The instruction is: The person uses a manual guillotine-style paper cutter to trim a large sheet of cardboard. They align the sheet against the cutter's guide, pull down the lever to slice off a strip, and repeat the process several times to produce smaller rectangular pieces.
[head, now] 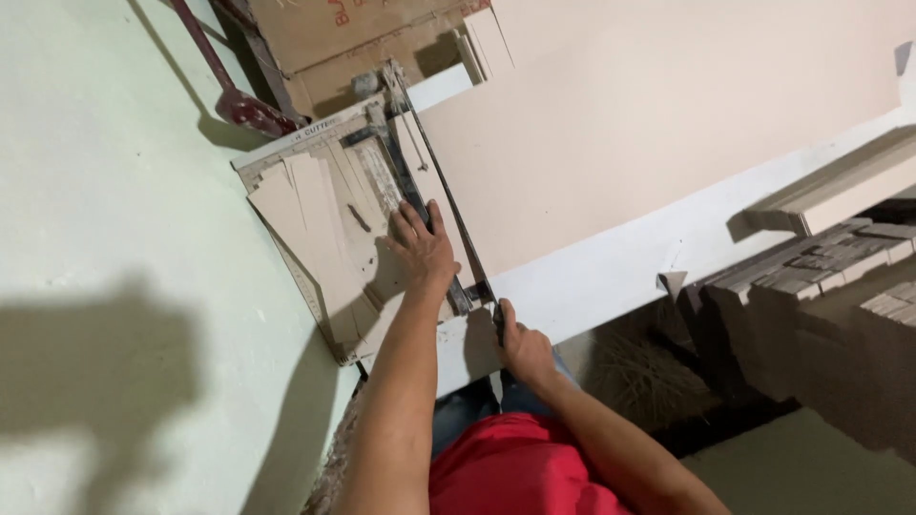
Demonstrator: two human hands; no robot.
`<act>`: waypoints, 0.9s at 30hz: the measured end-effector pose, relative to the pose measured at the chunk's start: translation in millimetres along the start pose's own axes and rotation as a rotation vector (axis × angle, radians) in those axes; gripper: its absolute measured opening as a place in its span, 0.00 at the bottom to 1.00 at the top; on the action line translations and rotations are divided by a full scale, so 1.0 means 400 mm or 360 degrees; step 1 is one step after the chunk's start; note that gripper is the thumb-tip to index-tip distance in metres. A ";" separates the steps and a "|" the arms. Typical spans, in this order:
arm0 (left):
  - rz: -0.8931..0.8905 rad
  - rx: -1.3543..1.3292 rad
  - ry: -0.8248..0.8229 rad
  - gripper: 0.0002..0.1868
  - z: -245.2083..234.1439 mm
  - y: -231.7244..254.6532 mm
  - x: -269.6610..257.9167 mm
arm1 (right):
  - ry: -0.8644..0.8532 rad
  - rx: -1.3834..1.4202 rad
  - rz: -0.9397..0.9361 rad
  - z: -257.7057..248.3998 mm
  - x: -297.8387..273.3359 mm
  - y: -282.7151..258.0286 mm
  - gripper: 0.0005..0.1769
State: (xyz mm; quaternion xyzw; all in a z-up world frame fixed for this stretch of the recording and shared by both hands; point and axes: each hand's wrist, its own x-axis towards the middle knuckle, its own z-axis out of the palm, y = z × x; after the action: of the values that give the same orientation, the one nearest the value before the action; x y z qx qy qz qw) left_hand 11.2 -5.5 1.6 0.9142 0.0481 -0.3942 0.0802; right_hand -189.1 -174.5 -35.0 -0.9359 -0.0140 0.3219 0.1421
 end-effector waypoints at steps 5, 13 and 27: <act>-0.0031 0.0059 -0.0026 0.65 -0.014 0.029 -0.022 | -0.0010 -0.0063 -0.0102 0.115 0.036 0.094 0.48; 0.0504 0.0398 0.0293 0.26 -0.085 -0.024 -0.125 | -0.0624 0.0785 0.0173 -0.568 -0.141 -0.123 0.54; 0.0790 0.0904 0.0321 0.09 0.044 -0.338 -0.141 | 0.0126 0.3000 0.0863 -0.266 0.214 0.330 0.23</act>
State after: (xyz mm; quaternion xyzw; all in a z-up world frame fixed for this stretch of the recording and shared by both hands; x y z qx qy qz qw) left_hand -60.4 122.6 16.1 0.9180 -0.2780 -0.2687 -0.0882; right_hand -65.3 -318.4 -42.3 -0.4207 0.4691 0.1912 0.7526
